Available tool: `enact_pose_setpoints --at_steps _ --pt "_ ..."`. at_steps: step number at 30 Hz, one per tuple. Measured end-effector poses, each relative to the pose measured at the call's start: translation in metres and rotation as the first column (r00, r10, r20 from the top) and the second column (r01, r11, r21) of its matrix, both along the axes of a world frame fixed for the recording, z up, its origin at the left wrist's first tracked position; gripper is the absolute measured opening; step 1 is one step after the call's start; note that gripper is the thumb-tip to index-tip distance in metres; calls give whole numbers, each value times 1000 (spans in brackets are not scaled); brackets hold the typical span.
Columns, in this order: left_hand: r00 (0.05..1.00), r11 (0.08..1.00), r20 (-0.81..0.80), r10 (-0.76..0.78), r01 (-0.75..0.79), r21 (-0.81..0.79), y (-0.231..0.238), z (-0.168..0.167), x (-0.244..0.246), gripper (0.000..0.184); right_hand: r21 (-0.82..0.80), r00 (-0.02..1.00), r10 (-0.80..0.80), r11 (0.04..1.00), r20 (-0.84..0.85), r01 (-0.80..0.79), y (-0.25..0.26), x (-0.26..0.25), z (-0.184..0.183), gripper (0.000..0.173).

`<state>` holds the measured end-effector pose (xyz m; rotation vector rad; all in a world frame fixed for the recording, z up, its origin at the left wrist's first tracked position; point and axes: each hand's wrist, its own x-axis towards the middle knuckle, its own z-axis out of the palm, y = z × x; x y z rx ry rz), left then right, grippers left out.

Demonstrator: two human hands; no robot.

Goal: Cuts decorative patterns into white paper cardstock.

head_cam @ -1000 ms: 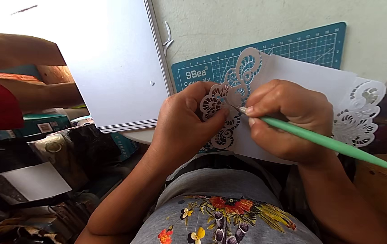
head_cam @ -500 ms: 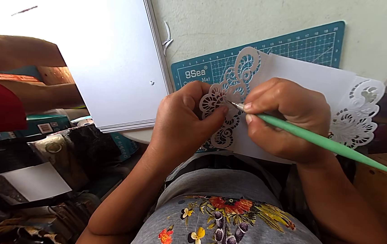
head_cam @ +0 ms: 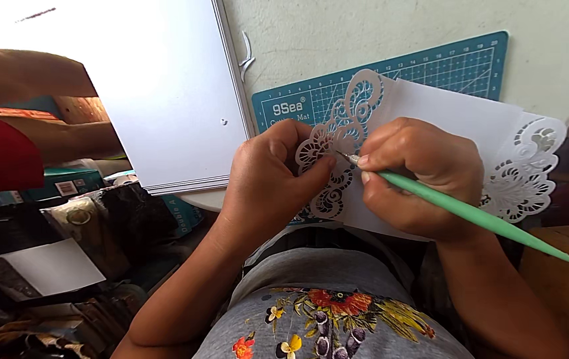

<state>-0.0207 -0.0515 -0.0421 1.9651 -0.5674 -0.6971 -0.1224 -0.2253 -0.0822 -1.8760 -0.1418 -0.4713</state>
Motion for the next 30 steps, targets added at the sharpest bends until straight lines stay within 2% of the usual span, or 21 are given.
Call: enact_pose_setpoints --at_steps 9,16,30 --pt "1000 1000 -17 2 -2 -5 0 1 0 15 79 1000 16 997 2 -16 -1 0 0 7" --pt "1000 1000 -16 23 -23 -8 -2 2 0 3 57 1000 9 998 1 -9 0 0 1 8" --pt "999 999 -1 52 -52 17 -5 2 0 6 19 1000 0 1000 12 0 1 1 0 9"
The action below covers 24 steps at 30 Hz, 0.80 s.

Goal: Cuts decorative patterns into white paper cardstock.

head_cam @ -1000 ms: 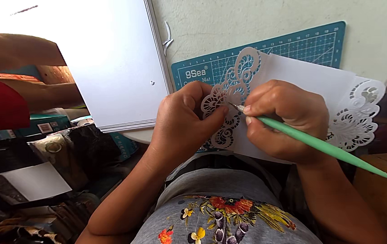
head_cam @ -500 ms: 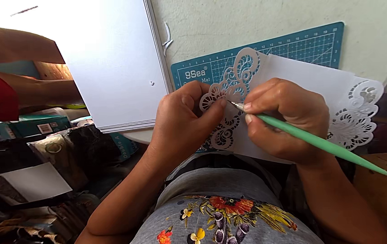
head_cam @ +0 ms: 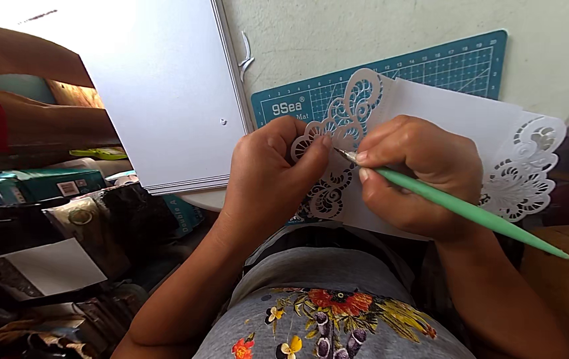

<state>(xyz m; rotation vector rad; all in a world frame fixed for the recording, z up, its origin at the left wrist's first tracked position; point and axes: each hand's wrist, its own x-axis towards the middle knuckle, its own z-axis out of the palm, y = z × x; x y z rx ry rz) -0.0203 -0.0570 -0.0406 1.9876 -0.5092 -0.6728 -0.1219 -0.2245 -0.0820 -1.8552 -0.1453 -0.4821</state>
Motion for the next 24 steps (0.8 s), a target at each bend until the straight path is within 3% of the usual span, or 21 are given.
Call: enact_pose_setpoints --at_steps 24 --pt "1000 999 16 -27 26 36 1 5 -2 8 -53 1000 -3 999 26 5 1 1 -2 9"
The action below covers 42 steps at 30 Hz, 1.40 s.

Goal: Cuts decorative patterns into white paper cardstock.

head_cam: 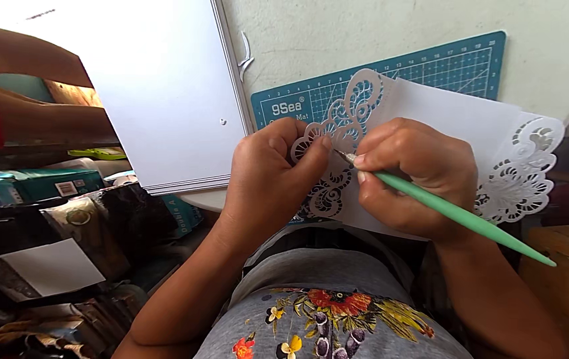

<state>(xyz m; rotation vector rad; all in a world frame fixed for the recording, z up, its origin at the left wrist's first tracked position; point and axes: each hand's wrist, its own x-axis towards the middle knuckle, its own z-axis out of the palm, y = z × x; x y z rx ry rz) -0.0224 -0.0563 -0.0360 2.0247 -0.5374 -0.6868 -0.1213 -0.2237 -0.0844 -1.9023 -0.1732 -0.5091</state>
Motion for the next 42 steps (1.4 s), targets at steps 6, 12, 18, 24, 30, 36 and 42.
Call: enact_pose_setpoints --at_steps 6,12,18,24,30,36,42 --pt "1000 1000 0 8 -8 -13 0 -2 0 8 -14 1000 -2 1000 -4 2 -1 0 0 9" --pt "1000 1000 -3 3 -3 -1 0 1 1 8 12 1000 6 1000 -18 -6 -1 -1 2 9" --pt "1000 1000 -11 18 -18 -21 -1 -3 2 7 -5 1000 15 1000 13 -15 -1 0 -1 8" --pt "1000 1000 -3 17 -17 -12 -1 -4 1 8 -34 1000 19 999 22 -19 -1 0 0 8" --pt "1000 1000 -2 9 -9 -15 0 -2 2 8 35 1000 8 999 -1 -8 -2 -3 0 8" --pt "999 999 -43 5 -7 -44 0 -3 4 7 128 1000 28 991 -11 -26 -4 -3 2 7" --pt "994 998 -95 -59 56 -41 1 -3 13 10 180 1000 12 984 -24 -7 -3 -4 5 7"
